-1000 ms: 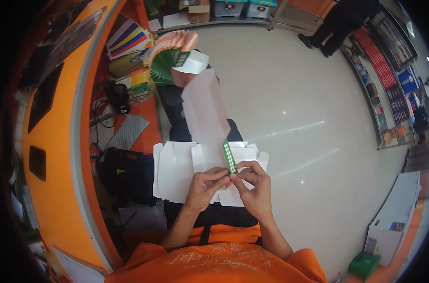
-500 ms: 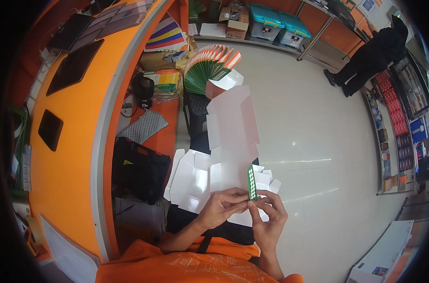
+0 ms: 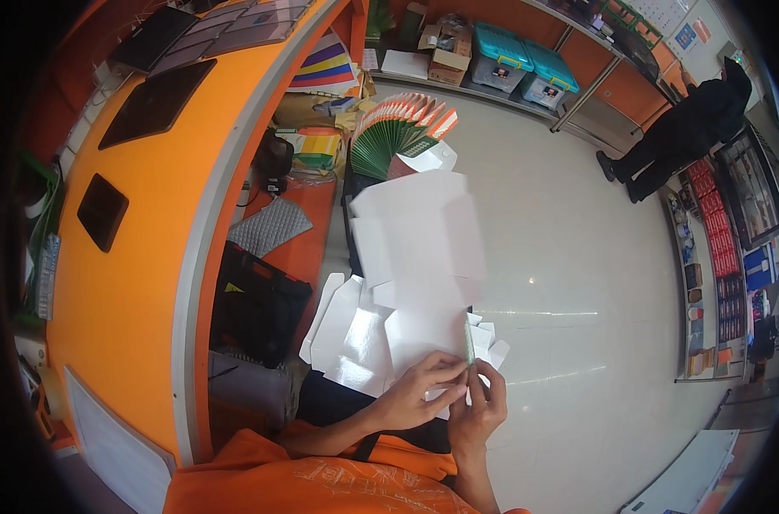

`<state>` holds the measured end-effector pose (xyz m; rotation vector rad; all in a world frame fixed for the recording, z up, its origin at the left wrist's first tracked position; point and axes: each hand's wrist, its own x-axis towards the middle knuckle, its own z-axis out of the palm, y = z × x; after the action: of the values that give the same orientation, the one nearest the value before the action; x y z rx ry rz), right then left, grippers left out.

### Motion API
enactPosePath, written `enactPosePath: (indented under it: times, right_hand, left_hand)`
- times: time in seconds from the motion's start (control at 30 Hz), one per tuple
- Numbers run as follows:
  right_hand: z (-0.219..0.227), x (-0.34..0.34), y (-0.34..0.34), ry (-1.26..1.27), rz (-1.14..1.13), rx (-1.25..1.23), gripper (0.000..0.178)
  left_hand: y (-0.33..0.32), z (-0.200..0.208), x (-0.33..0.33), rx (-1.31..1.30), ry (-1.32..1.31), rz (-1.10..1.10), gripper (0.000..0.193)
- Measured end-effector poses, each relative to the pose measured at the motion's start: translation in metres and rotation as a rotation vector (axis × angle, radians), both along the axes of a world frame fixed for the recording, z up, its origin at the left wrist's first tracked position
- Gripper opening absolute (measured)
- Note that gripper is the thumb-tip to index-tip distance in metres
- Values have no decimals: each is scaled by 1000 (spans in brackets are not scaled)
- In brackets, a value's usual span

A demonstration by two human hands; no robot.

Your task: The person assembles cardboard food boxes by hand. The person takes flat cardboard templates, folds them along the pre-scored lines to form the box shape, and applies adhesive stickers to secure the flaps.

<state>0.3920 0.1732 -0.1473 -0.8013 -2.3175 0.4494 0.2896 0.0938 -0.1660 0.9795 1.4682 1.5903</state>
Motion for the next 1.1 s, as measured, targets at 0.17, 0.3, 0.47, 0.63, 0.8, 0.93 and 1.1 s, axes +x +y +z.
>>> enactPosePath:
  times: [0.17,0.3,0.47,0.63,0.8,0.93,1.1]
  right_hand:
    - [-19,4,31,19,-133,4,10]
    - [-8,10,48,6,-164,56,8]
    - [-3,1,50,-22,-111,-33,10]
    - [10,1,34,-105,45,94,44]
    - [14,6,5,-337,397,-2,40]
    - [-15,11,8,-255,328,-58,32]
    - [-13,-7,21,-107,237,73,16]
  left_hand:
    - [-2,8,-14,101,278,233,32]
    - [-12,8,-45,33,312,502,45]
    - [0,-24,-46,-110,-516,139,55]
    - [6,-55,-45,-73,-503,186,48]
    - [9,-49,-48,-97,-637,217,46]
    - [8,-57,-47,-46,-624,215,43]
    - [7,-57,-50,-52,-608,204,41]
